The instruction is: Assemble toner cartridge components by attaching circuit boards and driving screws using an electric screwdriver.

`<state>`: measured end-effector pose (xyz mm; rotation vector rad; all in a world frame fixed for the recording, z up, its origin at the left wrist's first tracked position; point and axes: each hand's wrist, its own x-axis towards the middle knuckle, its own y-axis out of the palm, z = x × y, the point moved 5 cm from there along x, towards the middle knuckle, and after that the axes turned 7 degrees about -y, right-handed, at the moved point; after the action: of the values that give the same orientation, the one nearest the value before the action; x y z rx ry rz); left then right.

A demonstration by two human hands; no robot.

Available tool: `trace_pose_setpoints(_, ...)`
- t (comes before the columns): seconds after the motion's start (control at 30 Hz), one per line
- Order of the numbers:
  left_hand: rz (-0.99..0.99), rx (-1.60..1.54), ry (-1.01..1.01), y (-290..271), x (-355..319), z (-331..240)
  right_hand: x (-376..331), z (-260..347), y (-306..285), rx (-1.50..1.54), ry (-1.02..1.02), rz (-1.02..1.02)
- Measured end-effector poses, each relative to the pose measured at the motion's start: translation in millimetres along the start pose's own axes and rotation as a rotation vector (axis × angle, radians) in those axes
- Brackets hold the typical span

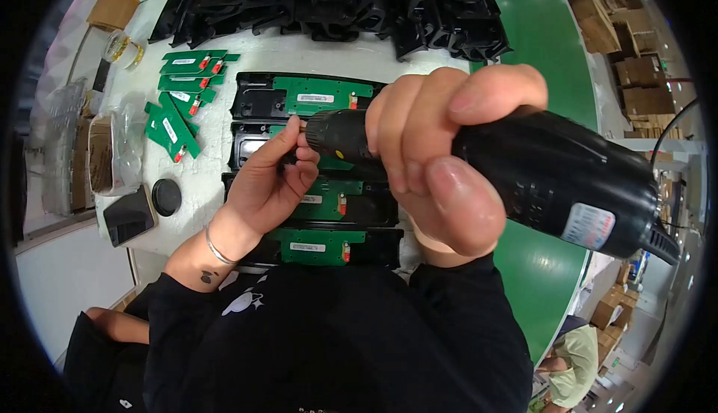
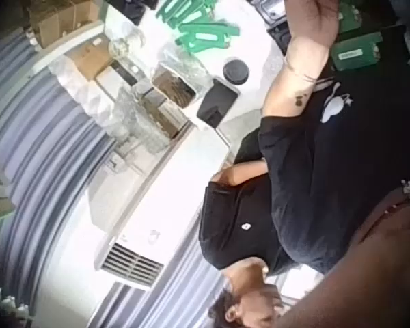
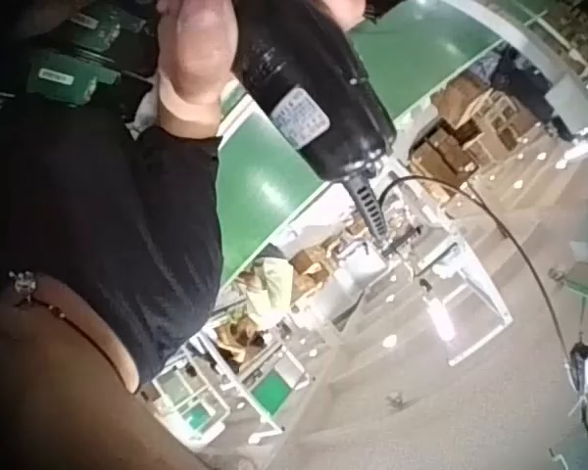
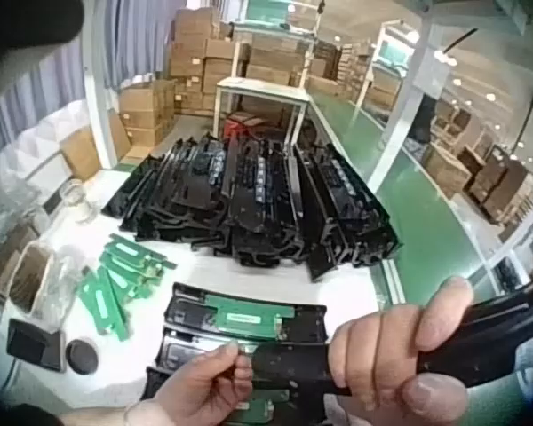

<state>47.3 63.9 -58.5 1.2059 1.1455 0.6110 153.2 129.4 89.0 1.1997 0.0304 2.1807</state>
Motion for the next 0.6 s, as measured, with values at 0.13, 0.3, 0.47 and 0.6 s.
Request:
trace_pose_setpoints(0.13,0.032,0.011,0.018,-6,1,0,-5,-6,-7,-0.018,0.022,-0.060)
trace_pose_setpoints(0.3,-0.087,0.255,-0.088,-3,-12,7,-3,-53,-26,-0.157,0.083,-0.240)
trace_pose_setpoints(0.47,-0.102,0.373,-0.090,-6,-23,0,-3,-81,-43,-0.177,0.172,-0.299)
trace_pose_setpoints(0.6,-0.047,0.396,-0.034,-9,-27,-3,-2,-86,-36,-0.339,0.258,-0.234)
